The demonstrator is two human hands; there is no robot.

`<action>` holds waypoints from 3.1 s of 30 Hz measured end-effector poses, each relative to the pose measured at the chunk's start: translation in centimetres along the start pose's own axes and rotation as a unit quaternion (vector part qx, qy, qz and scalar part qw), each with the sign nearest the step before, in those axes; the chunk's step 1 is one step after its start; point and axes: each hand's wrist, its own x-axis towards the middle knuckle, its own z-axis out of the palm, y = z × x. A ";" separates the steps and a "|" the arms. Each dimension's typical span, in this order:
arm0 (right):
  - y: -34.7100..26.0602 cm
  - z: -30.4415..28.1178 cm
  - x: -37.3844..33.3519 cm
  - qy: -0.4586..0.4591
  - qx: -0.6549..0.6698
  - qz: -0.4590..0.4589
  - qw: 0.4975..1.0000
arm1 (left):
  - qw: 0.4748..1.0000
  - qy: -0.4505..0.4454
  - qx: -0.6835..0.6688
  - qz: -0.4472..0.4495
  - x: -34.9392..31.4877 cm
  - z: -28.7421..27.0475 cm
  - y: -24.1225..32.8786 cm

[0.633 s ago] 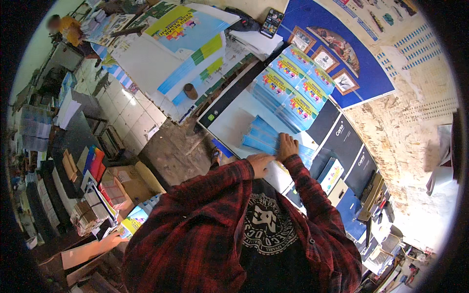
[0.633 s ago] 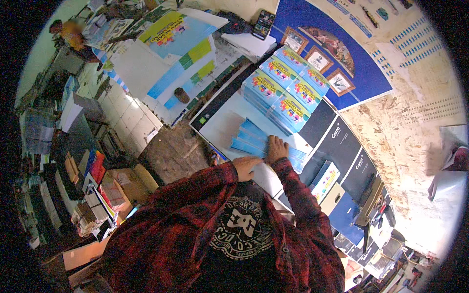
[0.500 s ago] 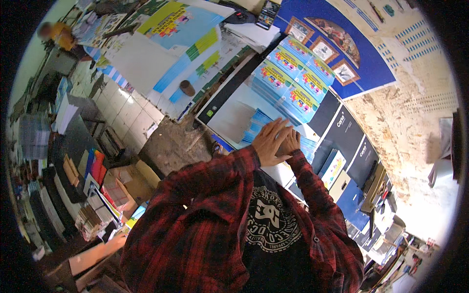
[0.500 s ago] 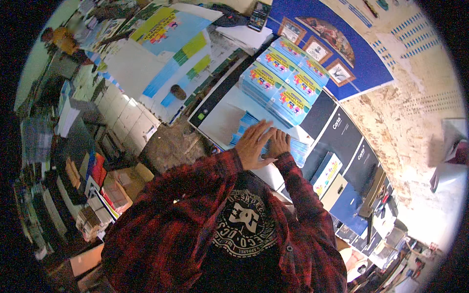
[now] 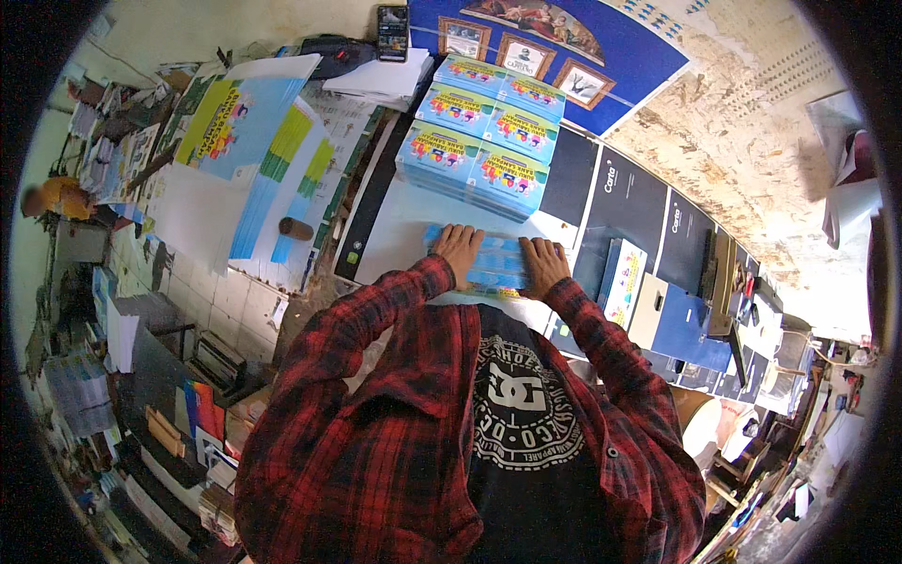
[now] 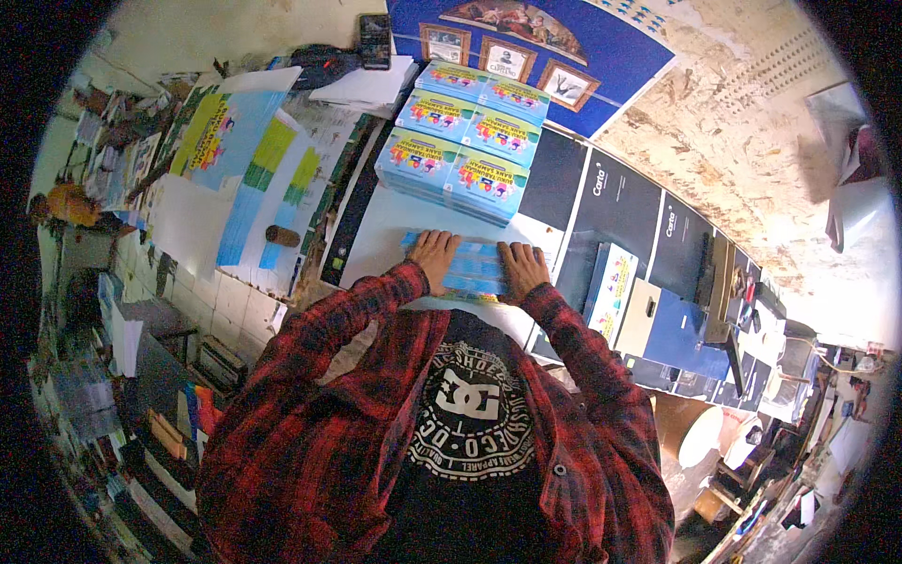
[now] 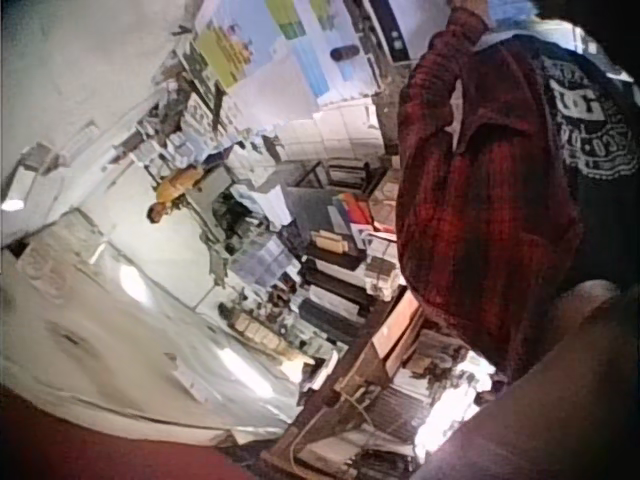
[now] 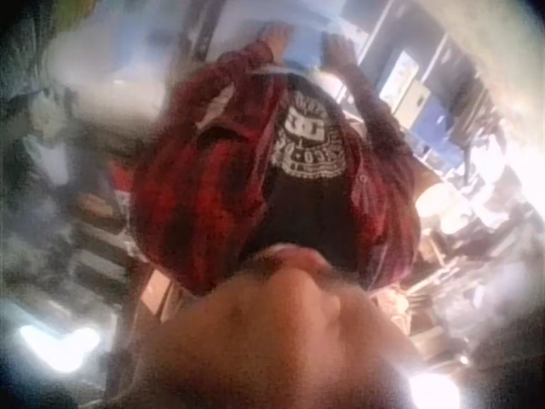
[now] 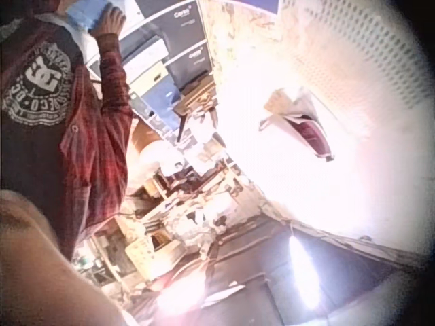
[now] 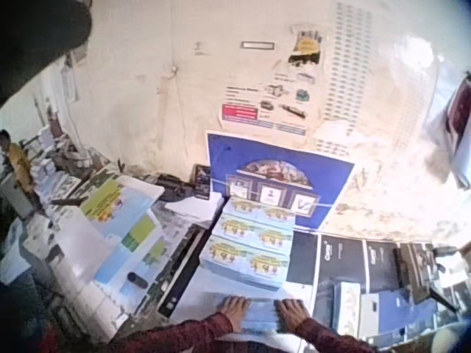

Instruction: The person repeatedly picks up stacks of light blue printed paper sheets from a table, aligns them, and places them into neat piles. The person handles the papers by hand, moving them between different locations on the table to create organized stacks.

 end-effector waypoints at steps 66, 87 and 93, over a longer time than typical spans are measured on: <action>5.3 4.4 -10.3 -0.142 0.185 0.077 0.969 | 0.988 -0.069 -0.130 0.038 -6.7 5.8 -8.3; 3.6 11.5 -11.2 0.038 0.305 0.139 0.941 | 0.984 0.068 -0.160 0.047 -5.2 6.2 -7.8; 5.0 9.3 -9.1 0.062 0.248 0.150 0.955 | 0.967 -0.030 -0.238 -0.081 -4.1 7.3 -9.6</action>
